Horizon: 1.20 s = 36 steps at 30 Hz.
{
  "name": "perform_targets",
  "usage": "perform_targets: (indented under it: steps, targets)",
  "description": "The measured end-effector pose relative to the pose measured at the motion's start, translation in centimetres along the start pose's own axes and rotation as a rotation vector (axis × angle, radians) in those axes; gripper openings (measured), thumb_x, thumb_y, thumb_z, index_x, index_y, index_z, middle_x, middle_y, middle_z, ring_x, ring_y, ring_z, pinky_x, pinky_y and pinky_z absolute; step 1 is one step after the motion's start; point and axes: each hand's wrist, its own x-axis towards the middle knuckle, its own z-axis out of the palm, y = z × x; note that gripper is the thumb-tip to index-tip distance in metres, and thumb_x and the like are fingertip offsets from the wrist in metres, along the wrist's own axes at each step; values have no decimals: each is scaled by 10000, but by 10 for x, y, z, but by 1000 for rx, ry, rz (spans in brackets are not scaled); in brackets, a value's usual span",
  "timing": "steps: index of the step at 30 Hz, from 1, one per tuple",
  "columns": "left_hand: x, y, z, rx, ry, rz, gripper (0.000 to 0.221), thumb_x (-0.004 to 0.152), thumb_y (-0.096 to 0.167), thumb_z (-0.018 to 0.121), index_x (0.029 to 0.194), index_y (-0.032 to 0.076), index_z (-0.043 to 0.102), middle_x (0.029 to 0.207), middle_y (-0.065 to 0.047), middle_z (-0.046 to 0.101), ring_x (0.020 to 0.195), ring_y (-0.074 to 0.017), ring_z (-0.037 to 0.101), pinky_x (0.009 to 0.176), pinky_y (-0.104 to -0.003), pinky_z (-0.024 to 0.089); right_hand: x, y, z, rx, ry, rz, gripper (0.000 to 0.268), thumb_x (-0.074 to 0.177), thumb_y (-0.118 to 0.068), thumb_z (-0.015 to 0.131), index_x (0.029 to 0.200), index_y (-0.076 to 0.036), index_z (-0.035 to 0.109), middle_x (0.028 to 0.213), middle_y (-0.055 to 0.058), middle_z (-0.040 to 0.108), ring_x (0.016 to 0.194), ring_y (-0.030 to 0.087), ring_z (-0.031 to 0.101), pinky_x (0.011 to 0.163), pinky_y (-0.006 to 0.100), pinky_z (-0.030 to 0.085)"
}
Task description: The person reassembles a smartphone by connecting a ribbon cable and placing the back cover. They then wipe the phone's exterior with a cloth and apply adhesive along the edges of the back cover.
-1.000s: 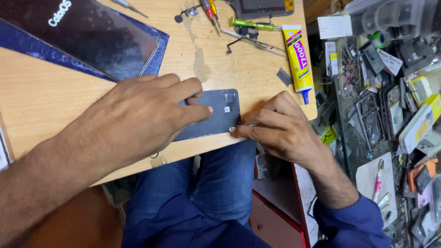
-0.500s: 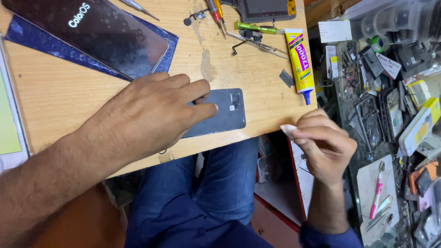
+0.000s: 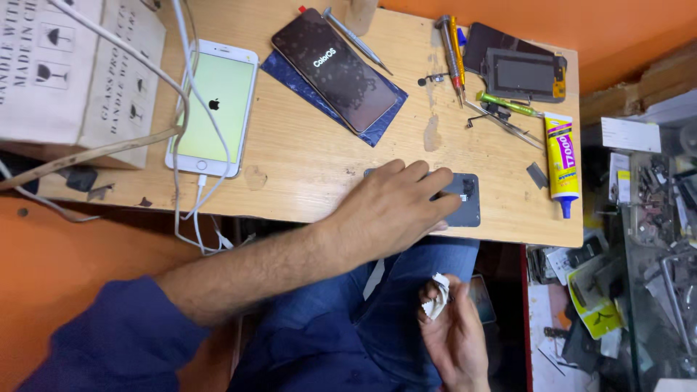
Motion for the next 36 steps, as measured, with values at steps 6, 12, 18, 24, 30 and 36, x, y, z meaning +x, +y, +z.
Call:
perform_targets:
  steps: [6,12,18,24,30,36]
  targets:
    - [-31,6,-19,84,17,53,711,695,508,764,1279,120,646,1307,-83,610,1221,-275,574,1047,-478,476,-20,-8,-15,-160,-146,-85,219,1035,-130,677,1156,32,592,1050,125,628,925,184,586,804,317,495]
    - [-59,17,-36,259,-169,30,648,727,154,719,1367,115,623,1347,-41,618,1123,-194,590,837,-356,489,-30,-9,-16,-313,70,-193,150,921,-34,659,1049,4,590,1063,101,649,952,172,612,850,323,500]
    - [-40,45,-8,320,-40,-21,484,987,345,705,1330,9,640,1203,-73,643,941,-193,572,774,-340,457,-32,-17,-8,-405,107,-351,157,974,-42,660,1104,13,592,1042,106,639,969,177,600,882,332,490]
    - [-15,65,11,304,17,-214,781,816,566,695,1334,-13,611,1177,-86,610,942,-227,573,745,-356,481,-36,-26,3,-471,165,-419,168,933,-4,634,1083,-2,559,1011,154,675,982,204,652,916,336,507]
    - [-3,78,9,272,-155,-353,812,881,524,700,1419,-63,536,1226,-110,582,898,-223,548,695,-329,482,-32,-26,6,-437,153,-490,180,961,78,631,1118,20,566,1067,96,645,991,149,627,901,304,497]
    - [-14,90,3,-127,164,-156,662,852,488,722,1297,8,622,1209,-152,603,948,-255,596,715,-387,501,-32,-44,-1,-583,184,-557,206,936,9,681,1127,29,604,1054,94,669,933,138,663,840,274,544]
